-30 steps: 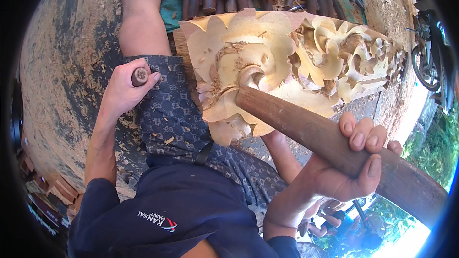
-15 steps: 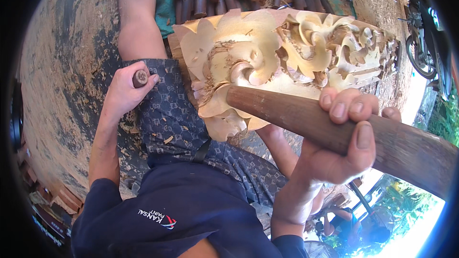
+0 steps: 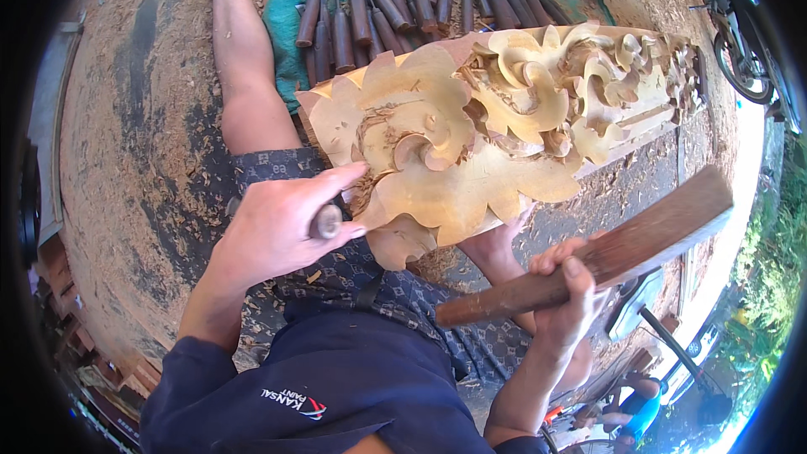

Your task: The person carves a decorative floral pattern into a wooden plank using a chisel and mallet. They repeatedly strike the chisel to remove wood shavings and refine the design.

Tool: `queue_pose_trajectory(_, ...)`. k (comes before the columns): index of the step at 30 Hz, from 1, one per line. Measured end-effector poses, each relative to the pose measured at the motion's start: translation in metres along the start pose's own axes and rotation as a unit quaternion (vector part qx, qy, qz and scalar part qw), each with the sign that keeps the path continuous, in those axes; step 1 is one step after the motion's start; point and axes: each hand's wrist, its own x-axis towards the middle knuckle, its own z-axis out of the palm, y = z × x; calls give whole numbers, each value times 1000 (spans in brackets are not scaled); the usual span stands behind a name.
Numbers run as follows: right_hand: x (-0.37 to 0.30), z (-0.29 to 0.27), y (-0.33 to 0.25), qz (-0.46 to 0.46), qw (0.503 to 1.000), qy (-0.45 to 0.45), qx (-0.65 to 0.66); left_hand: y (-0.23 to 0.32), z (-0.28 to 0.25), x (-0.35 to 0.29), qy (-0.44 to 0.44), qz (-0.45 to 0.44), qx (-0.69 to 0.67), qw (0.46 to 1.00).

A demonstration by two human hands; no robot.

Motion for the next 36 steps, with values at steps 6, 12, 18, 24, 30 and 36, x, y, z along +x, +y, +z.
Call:
queue_pose_trajectory(6,-29,-44,43,67,993,87,-43,-2,-2,13,-94,8,69,993)
queue_pose_trajectory(12,-37,-56,33,46,987,151,-34,2,-25,22,-29,42,139,989)
queue_pose_trajectory(18,-65,-108,-19,-41,967,249,34,-10,-77,67,152,102,317,931)
queue_pose_trajectory(24,-79,-169,-163,-307,942,131,-39,-98,-76,165,103,207,410,882)
queue_pose_trajectory(30,-63,-144,-192,-380,907,166,-77,-128,-27,230,-69,281,364,885)
queue_pose_trajectory(36,-15,-89,-171,-340,939,-26,-38,-134,-7,230,29,275,272,922)
